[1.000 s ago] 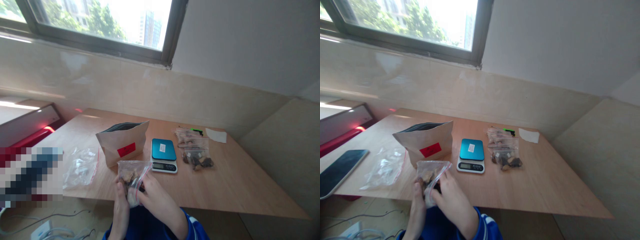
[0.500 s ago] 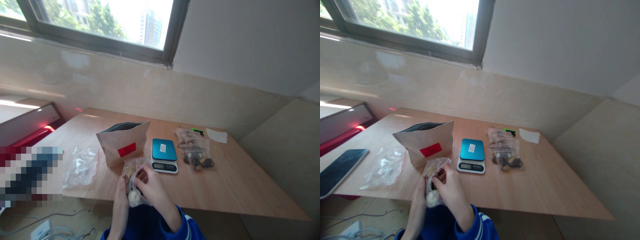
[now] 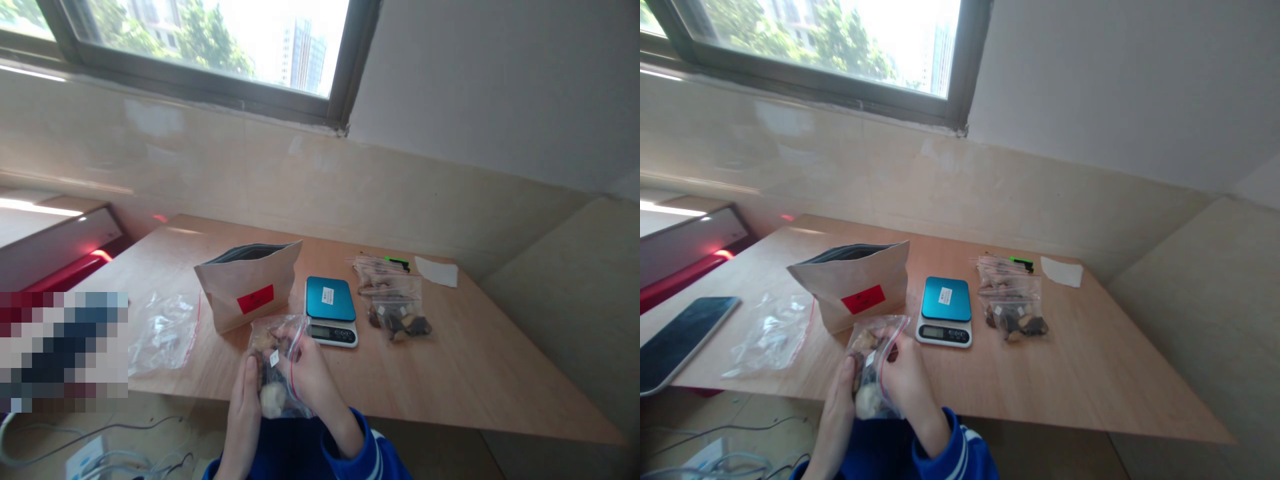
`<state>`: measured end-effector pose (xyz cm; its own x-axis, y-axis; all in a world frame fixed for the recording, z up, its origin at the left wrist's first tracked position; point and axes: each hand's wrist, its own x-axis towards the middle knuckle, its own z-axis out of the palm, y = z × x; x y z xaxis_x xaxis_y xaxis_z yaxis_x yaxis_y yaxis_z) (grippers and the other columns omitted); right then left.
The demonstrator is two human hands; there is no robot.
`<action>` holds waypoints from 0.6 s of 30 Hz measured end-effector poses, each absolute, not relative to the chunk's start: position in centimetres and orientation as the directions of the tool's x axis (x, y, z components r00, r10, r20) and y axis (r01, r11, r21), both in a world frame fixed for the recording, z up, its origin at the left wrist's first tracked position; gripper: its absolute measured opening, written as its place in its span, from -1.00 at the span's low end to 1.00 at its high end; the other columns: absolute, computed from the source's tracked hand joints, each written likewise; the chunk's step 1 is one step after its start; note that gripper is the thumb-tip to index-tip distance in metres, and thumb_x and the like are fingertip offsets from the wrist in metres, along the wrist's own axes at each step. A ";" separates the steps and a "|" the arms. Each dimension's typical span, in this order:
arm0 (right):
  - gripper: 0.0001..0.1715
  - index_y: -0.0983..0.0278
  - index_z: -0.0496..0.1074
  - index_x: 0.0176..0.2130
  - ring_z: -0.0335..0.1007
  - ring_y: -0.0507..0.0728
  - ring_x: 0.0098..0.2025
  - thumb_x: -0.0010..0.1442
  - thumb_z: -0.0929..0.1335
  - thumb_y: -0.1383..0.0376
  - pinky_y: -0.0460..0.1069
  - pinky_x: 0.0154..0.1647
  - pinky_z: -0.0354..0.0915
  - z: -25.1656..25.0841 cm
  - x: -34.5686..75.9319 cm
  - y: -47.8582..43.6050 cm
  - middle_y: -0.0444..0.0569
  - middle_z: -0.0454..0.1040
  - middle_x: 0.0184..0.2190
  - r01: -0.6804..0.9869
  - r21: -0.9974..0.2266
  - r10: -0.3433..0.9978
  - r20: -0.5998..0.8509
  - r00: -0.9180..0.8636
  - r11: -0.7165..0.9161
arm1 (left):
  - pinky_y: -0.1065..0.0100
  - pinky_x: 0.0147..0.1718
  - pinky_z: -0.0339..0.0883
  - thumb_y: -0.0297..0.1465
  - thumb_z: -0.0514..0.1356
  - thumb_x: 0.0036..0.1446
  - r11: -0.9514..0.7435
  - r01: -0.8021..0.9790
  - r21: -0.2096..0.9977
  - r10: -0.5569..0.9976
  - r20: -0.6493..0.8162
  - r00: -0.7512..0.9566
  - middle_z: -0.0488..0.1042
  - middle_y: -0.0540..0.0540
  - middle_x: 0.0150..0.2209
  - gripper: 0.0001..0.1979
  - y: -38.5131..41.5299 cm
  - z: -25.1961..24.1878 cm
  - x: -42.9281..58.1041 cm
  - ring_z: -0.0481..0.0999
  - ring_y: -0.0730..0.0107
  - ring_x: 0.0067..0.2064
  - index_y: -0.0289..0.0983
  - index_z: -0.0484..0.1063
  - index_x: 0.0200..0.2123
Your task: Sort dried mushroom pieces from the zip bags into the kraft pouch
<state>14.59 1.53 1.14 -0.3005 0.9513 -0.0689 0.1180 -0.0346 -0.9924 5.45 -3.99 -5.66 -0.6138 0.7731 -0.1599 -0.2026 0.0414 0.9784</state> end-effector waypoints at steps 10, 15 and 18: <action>-0.69 0.27 0.41 -0.26 0.47 0.09 -0.26 -0.02 0.47 0.22 -0.04 -0.19 0.38 1.9 15.8 0.9 -0.10 0.50 -0.35 -0.004 -0.995 0.899 -0.086 -0.429 -0.097 | 0.06 0.13 0.25 0.01 0.10 0.07 0.166 -0.253 0.953 0.742 -0.290 -0.604 0.59 -0.15 -0.16 -0.49 -3.9 -4.9 4.7 0.50 0.05 0.00 -0.28 0.53 -0.19; -0.66 0.27 0.39 -0.29 0.44 0.07 -0.27 0.05 0.44 0.08 -0.04 -0.17 0.35 2.0 16.1 1.0 -0.10 0.47 -0.36 -0.040 -0.992 0.897 -0.091 -0.433 -0.120 | 0.09 0.05 0.33 0.04 0.10 0.05 0.156 -0.258 0.953 0.763 -0.282 -0.581 0.60 -0.14 -0.18 -0.48 -4.1 -4.2 4.8 0.53 0.05 -0.05 -0.27 0.55 -0.23; -0.62 0.27 0.38 -0.38 0.42 0.07 -0.30 0.03 0.44 0.03 -0.03 -0.18 0.35 1.8 16.3 1.0 -0.12 0.44 -0.43 -0.035 -0.992 0.906 -0.094 -0.413 -0.120 | 0.12 0.06 0.32 0.02 0.12 0.05 0.137 -0.244 0.960 0.740 -0.263 -0.619 0.59 -0.14 -0.15 -0.50 -4.1 -4.0 4.9 0.51 0.07 -0.01 -0.26 0.55 -0.22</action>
<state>16.26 1.05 1.82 -0.4128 0.9059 -0.0945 -0.0354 -0.1196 -0.9922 4.85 -4.08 -4.01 -0.6187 0.7402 -0.2635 -0.2445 0.1374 0.9599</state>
